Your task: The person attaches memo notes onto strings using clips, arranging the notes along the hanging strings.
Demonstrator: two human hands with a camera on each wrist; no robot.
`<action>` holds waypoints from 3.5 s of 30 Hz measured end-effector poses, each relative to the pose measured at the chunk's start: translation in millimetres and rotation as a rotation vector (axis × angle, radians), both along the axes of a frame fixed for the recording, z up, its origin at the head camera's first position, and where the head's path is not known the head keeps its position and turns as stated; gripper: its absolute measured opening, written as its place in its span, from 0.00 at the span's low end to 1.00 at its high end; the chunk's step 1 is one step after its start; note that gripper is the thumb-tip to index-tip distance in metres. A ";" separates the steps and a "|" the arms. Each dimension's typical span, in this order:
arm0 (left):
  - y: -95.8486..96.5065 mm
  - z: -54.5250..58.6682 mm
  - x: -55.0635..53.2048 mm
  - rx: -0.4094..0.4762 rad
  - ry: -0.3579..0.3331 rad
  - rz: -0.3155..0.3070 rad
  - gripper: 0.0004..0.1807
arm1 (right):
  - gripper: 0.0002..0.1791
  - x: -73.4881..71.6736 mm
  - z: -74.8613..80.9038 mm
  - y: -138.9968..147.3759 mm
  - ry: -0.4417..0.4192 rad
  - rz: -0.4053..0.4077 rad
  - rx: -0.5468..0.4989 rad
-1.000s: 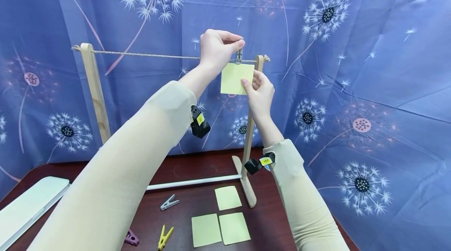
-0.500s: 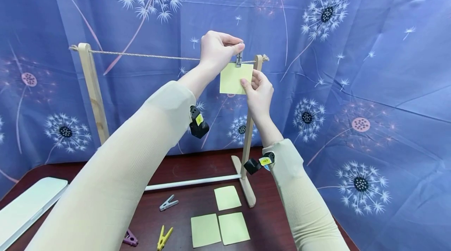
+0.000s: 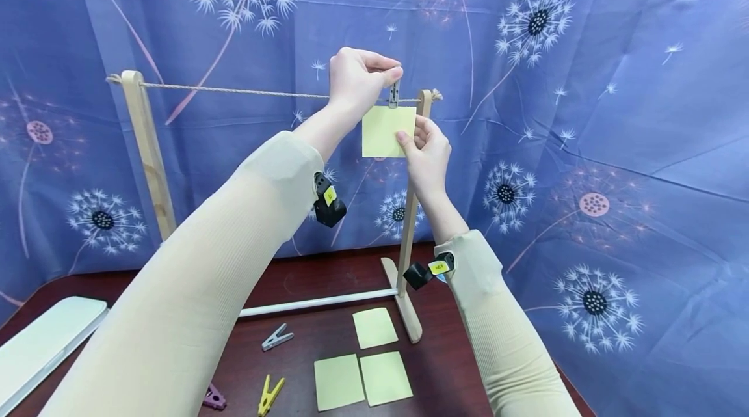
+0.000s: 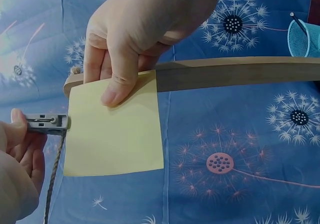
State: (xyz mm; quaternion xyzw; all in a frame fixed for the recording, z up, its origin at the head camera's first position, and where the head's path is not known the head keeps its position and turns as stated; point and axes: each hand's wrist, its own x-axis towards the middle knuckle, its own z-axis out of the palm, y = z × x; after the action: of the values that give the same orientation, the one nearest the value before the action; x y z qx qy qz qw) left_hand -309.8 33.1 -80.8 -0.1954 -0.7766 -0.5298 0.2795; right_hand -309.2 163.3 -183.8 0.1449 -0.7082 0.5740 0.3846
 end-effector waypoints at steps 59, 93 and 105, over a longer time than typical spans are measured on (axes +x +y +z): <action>-1.6 -3.7 -5.7 -0.286 -0.077 0.032 0.21 | 0.21 0.8 -3.9 2.9 -0.006 0.029 0.023; -22.8 -27.5 22.0 0.005 0.185 0.023 0.15 | 0.18 0.8 -59.5 -5.5 -0.086 0.104 0.024; -59.2 -81.2 32.9 0.008 0.066 0.042 0.15 | 0.15 4.7 -94.1 -3.9 -0.099 0.096 0.027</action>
State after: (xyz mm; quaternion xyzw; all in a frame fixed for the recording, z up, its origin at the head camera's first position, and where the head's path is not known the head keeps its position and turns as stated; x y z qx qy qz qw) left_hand -276.9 -26.2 -162.0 -0.1953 -0.7687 -0.5201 0.3169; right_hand -304.5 159.3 -277.9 0.1553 -0.7265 0.5886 0.3189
